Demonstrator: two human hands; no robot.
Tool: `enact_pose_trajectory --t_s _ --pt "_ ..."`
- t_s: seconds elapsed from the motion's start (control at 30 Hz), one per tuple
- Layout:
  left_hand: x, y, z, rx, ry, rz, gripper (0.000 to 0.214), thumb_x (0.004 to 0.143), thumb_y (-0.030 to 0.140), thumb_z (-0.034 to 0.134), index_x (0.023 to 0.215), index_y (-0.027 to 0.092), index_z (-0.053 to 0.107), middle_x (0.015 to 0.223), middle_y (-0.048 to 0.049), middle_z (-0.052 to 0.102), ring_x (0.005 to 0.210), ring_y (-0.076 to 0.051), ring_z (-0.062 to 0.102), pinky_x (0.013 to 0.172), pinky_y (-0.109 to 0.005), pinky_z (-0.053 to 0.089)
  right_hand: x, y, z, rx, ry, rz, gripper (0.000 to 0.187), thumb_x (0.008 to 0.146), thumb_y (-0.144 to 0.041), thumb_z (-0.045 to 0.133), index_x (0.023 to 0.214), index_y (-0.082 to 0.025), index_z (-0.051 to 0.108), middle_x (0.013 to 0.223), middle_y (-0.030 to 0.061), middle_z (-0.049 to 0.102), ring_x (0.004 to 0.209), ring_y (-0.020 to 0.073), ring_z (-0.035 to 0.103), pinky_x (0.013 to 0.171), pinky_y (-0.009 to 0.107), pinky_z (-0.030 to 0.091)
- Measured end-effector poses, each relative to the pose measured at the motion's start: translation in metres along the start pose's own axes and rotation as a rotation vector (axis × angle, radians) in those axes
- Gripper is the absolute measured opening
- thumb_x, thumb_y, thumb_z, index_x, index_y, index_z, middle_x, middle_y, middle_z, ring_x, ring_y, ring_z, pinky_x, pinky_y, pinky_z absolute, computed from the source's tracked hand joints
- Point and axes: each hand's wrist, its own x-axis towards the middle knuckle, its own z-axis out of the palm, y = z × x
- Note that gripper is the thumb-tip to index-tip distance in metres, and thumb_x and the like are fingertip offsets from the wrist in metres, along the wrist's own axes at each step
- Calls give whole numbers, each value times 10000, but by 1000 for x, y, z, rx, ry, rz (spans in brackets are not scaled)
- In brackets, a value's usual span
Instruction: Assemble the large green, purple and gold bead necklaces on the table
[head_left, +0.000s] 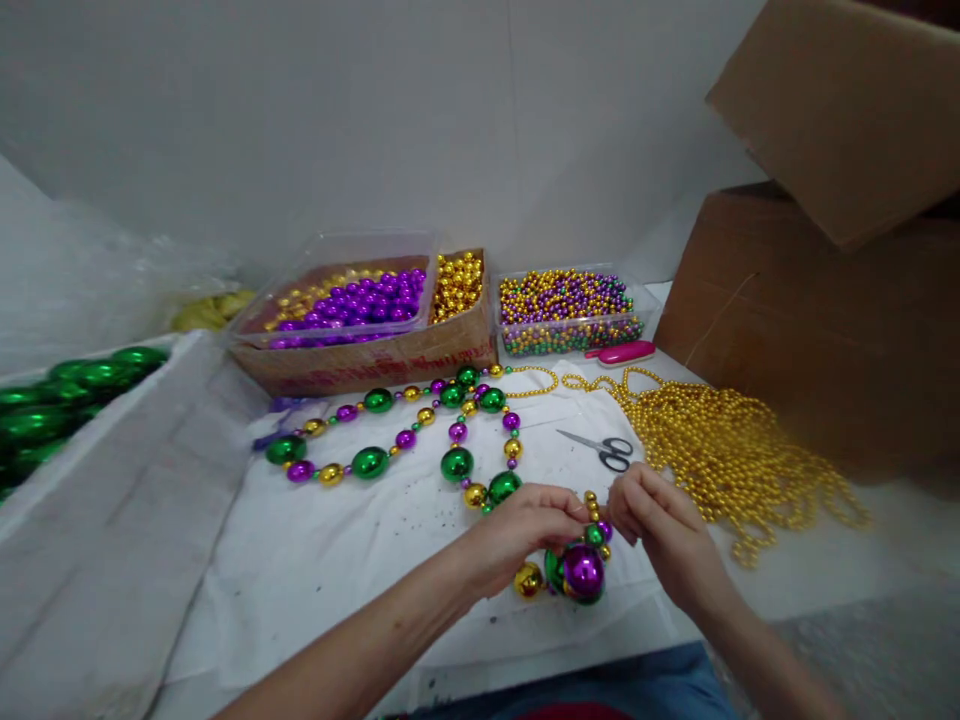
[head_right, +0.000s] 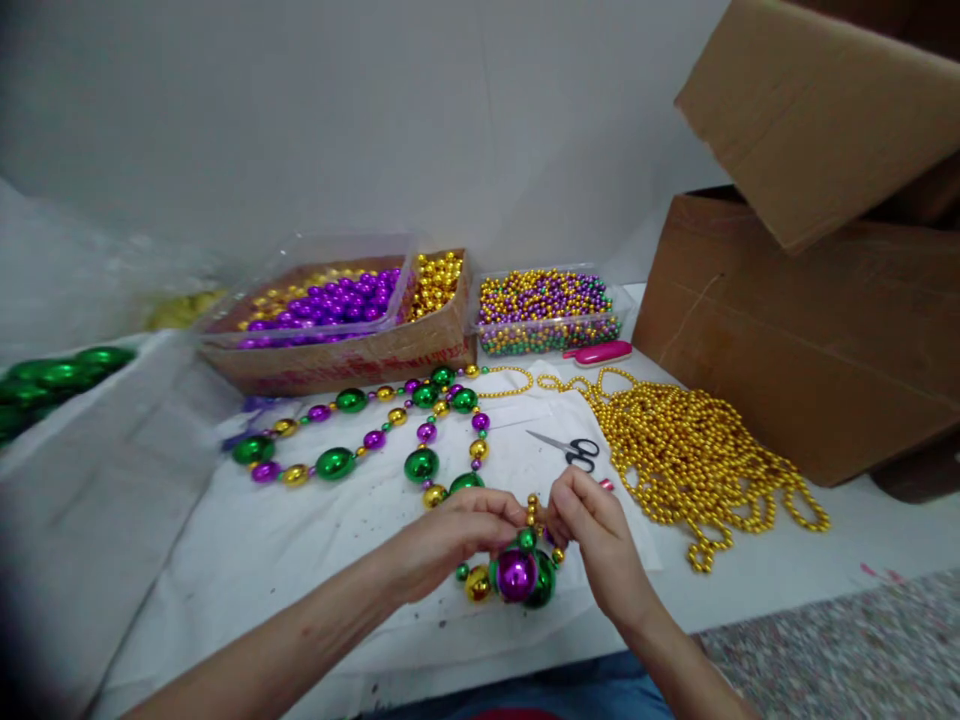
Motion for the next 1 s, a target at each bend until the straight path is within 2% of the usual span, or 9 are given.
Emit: enact_pose_trajectory --t_s 0.07,0.17,0.27,0.33,0.4,0.6,0.8,0.9,1.0 --pt "2 -11 1 126 71 54 144 649 237 539 738 131 578 650 12 503 595 -105 419 565 -223 297 6 10 1 113 3 26 334 907 -377 472 655 -174 388 576 -42 337 539 81 349 527 238 274" --pt "0 -16 5 552 242 184 118 714 178 469 751 150 577 604 27 457 572 -111 392 543 -235 258 12 16 1 154 -27 54 337 894 -373 501 650 -168 390 570 -50 320 521 69 324 510 230 244" --pt "-4 -14 7 834 395 304 248 711 95 432 889 159 593 648 20 502 627 -125 447 595 -241 292 15 18 -1 141 -83 99 339 889 -378 511 651 -163 401 569 -50 328 508 63 308 491 229 215" --pt "-5 -12 6 878 353 343 334 696 65 425 954 171 609 695 14 543 656 -124 475 617 -233 314 16 20 -2 145 -120 127 337 884 -377 521 650 -161 410 562 -50 328 502 62 302 484 230 201" --pt "-5 -10 1 878 244 352 369 687 57 420 949 192 642 689 22 549 627 -111 467 590 -218 313 17 20 -3 187 -153 152 329 880 -370 528 653 -160 416 557 -50 326 497 62 301 481 230 199" --pt "-3 8 -12 891 51 338 425 658 59 418 954 234 667 576 54 481 522 -93 415 502 -199 277 21 5 -8 271 -233 178 317 891 -329 503 640 -156 418 577 -32 354 523 76 373 508 234 258" --pt "-3 38 -7 1014 -105 409 351 691 45 400 889 196 648 731 10 622 677 -118 546 639 -207 386 25 -18 -17 277 -344 195 276 895 -303 488 665 -159 436 584 -23 374 541 94 402 526 243 326" --pt "-2 48 -1 1133 -187 419 317 697 37 389 836 186 632 794 -19 656 764 -142 582 725 -237 413 23 -23 -20 302 -327 200 271 904 -290 469 670 -156 444 592 -23 367 542 88 366 536 242 346" --pt "0 59 1 1280 -166 374 243 723 80 408 798 170 621 778 -54 658 762 -168 581 715 -271 416 24 -27 -22 302 -298 192 280 910 -288 460 664 -156 440 588 -25 358 546 88 362 571 258 365"
